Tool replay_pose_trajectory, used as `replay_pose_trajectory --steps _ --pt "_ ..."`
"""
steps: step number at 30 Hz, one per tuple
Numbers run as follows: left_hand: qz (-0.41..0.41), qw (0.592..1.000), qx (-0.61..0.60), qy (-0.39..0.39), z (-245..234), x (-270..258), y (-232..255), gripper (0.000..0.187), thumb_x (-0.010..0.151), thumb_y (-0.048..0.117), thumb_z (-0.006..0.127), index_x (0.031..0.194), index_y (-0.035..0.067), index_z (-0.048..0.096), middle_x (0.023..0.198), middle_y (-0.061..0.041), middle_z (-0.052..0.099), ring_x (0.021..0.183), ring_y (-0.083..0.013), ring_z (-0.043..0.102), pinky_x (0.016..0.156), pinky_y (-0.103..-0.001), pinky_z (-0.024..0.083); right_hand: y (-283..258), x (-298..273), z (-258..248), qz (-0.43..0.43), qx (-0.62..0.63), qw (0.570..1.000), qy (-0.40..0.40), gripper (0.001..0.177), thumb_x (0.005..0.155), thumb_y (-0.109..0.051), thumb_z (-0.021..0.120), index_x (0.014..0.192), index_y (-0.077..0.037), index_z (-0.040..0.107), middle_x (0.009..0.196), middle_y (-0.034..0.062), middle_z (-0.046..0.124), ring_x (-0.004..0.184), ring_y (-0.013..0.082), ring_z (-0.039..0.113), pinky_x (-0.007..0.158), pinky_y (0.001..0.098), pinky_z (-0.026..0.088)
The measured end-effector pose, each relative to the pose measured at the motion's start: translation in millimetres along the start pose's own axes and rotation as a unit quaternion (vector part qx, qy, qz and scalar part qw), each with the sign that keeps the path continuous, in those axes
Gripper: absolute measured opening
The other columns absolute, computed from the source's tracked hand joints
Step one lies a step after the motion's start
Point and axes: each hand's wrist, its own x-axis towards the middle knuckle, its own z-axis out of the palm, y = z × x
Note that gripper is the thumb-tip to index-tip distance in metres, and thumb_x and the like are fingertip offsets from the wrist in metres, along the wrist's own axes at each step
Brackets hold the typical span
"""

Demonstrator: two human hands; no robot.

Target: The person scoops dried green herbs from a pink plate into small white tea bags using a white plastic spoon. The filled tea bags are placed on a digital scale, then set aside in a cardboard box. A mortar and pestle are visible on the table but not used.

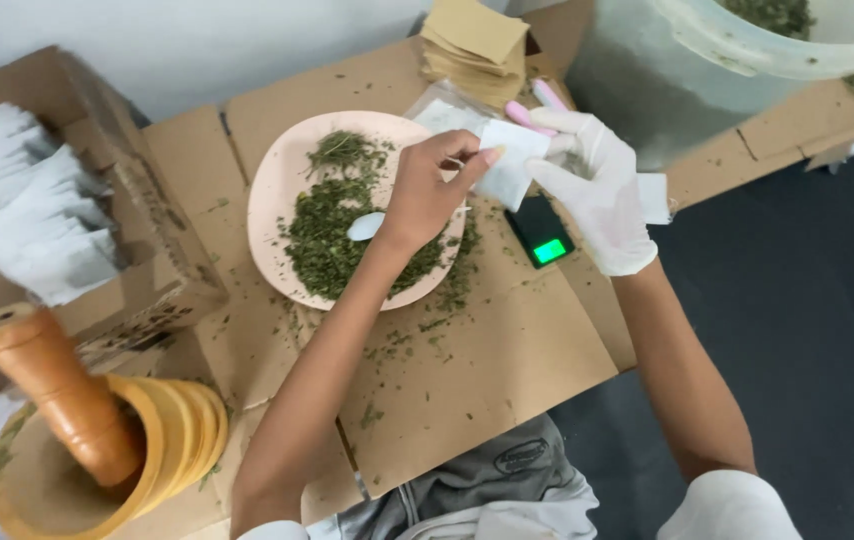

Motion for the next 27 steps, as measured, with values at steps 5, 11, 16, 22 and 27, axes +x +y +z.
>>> replay_pose_trajectory --steps 5,11,16,22,27 --pt "0.086 0.986 -0.036 0.136 -27.7 -11.3 21.0 0.039 0.112 0.033 0.063 0.08 0.013 0.05 0.072 0.001 0.043 0.071 -0.0098 0.038 0.065 -0.03 0.034 -11.2 17.0 39.6 0.002 0.048 0.996 -0.07 0.04 0.103 -0.014 0.078 0.139 -0.002 0.067 0.138 0.0124 0.073 0.126 0.0217 0.071 0.107 0.0376 0.063" --pt "0.078 0.975 -0.005 0.207 -54.2 -44.9 -8.1 0.031 0.121 0.04 0.046 0.13 0.017 0.064 0.093 -0.002 0.067 0.075 -0.0141 0.061 0.066 -0.035 0.049 4.3 38.4 77.3 -0.047 -0.01 0.998 -0.042 0.023 0.1 -0.007 0.086 0.119 -0.004 0.073 0.11 0.0052 0.074 0.102 0.0116 0.067 0.092 0.0276 0.056" --pt "0.014 0.959 0.129 0.252 -68.3 -77.1 -48.8 0.025 0.118 0.025 0.042 0.121 0.012 0.064 0.088 -0.006 0.065 0.069 -0.0208 0.057 0.067 -0.039 0.043 -13.1 97.6 122.4 -0.119 -0.004 0.987 -0.105 0.014 0.107 -0.006 0.079 0.119 -0.004 0.073 0.109 0.0053 0.076 0.097 0.0091 0.064 0.086 0.0275 0.052" --pt "0.038 0.948 0.243 0.203 -67.8 -94.5 -62.9 0.019 0.105 0.013 0.063 0.118 0.005 0.074 0.113 -0.015 0.08 0.099 -0.0348 0.078 0.089 -0.046 0.062 -68.7 158.6 237.8 -0.241 -0.021 0.943 -0.228 0.013 0.11 -0.006 0.082 0.12 -0.002 0.075 0.115 0.0082 0.077 0.104 0.0152 0.068 0.093 0.03 0.052" --pt "0.015 0.946 0.296 0.132 -55.4 -98.0 -74.3 0.023 0.101 0.017 0.07 0.118 0.002 0.073 0.108 -0.023 0.078 0.093 -0.0468 0.074 0.077 -0.056 0.057 -84.0 169.8 370.1 -0.315 0.002 0.899 -0.304 0.017 0.1 -0.011 0.085 0.115 -0.005 0.078 0.105 0.0031 0.078 0.091 0.0111 0.067 0.079 0.0277 0.052"
